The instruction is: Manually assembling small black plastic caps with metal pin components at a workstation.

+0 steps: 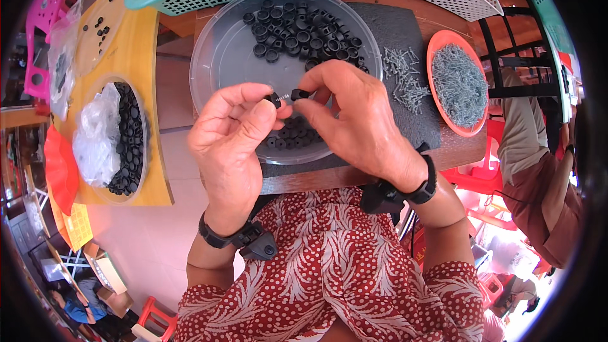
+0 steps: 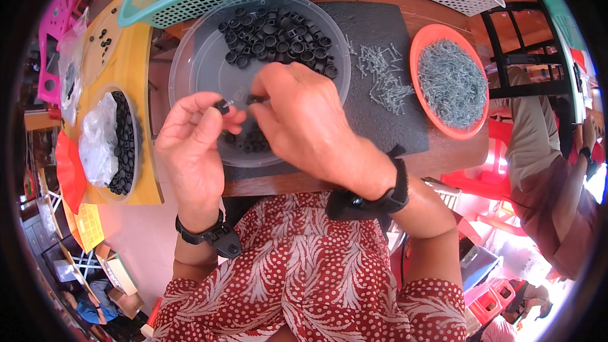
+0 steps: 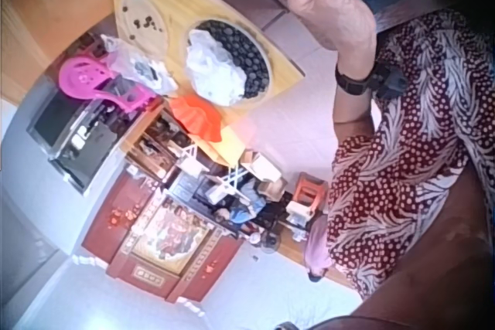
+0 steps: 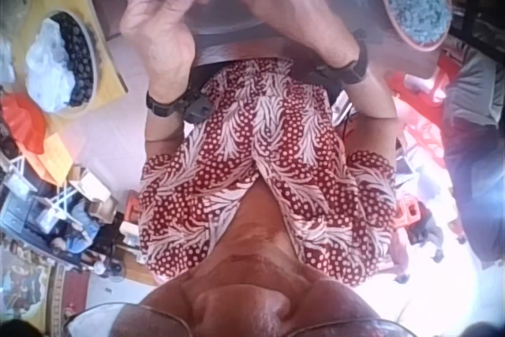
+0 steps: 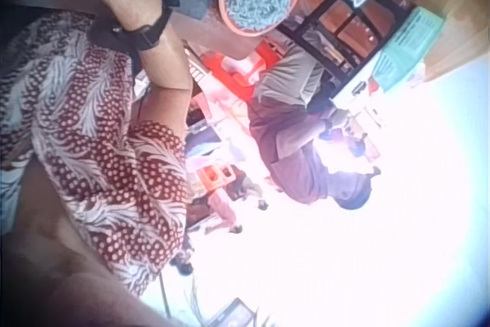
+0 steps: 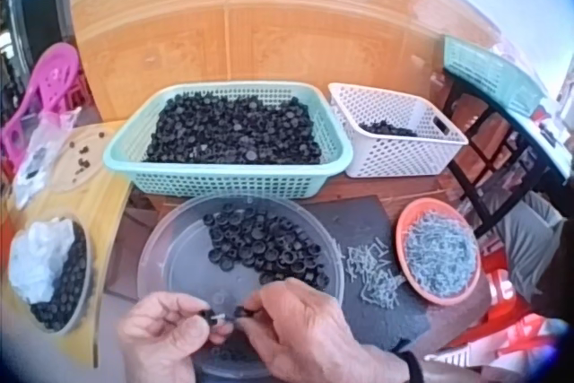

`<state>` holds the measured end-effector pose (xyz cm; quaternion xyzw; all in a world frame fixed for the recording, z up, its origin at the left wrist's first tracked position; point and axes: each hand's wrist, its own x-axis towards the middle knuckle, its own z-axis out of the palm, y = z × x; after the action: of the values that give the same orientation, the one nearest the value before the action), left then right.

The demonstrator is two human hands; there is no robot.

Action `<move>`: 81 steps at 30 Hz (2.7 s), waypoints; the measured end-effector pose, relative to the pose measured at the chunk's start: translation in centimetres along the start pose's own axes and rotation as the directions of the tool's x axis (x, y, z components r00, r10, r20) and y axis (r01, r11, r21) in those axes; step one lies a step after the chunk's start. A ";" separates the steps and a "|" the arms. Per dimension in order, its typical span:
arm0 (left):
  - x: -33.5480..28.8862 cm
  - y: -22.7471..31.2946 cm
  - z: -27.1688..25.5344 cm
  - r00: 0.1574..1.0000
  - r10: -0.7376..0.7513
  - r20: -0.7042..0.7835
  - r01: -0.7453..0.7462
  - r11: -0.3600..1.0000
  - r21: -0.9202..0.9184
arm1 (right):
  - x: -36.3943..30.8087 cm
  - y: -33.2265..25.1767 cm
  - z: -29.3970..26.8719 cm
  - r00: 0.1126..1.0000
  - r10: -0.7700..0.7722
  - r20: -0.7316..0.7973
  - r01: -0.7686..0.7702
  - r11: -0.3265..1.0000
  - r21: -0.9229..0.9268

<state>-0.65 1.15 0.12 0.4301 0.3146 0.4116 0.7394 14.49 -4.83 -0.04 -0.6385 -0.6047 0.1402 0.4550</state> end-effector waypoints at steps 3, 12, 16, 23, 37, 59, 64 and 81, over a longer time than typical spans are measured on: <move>-0.2 -0.1 0.1 1.000 0.023 0.002 -0.023 1.000 -0.019 | -0.7 -0.7 0.5 0.995 0.068 -0.077 -0.064 0.997 0.044; -0.6 -0.3 0.5 0.999 0.045 0.016 -0.044 0.998 -0.043 | -1.6 -1.4 -0.1 0.979 0.202 -0.025 -0.190 0.951 0.243; -0.7 -0.2 0.3 0.999 0.033 0.029 -0.030 0.997 -0.072 | -1.7 -1.6 -0.1 0.991 0.120 -0.065 -0.099 0.958 0.268; -0.6 -0.2 0.2 0.997 0.008 0.073 0.002 0.992 -0.130 | -1.9 -1.4 -0.6 0.999 -0.023 -0.023 0.028 0.962 0.272; -0.7 -0.5 0.0 0.981 -0.027 0.195 0.065 0.979 -0.192 | -2.7 -1.5 -1.8 0.979 0.198 0.053 -0.202 0.881 0.427; -0.9 0.0 1.4 0.847 0.431 0.312 -0.532 0.700 0.476 | -2.9 -0.7 -1.8 0.845 0.450 0.288 -0.446 0.299 0.843; -0.8 0.1 1.5 0.823 0.449 0.347 -0.567 0.636 0.523 | -3.0 -0.6 -1.6 0.845 0.456 0.281 -0.440 0.292 0.849; -1.0 0.0 1.4 0.821 0.435 0.369 -0.568 0.569 0.594 | -3.1 -0.5 -1.4 0.829 0.486 0.276 -0.462 0.318 0.828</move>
<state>0.04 -0.24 0.85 0.7771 0.2383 0.4184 0.4053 14.48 -8.27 -0.03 -0.4667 -0.2281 0.5449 0.6583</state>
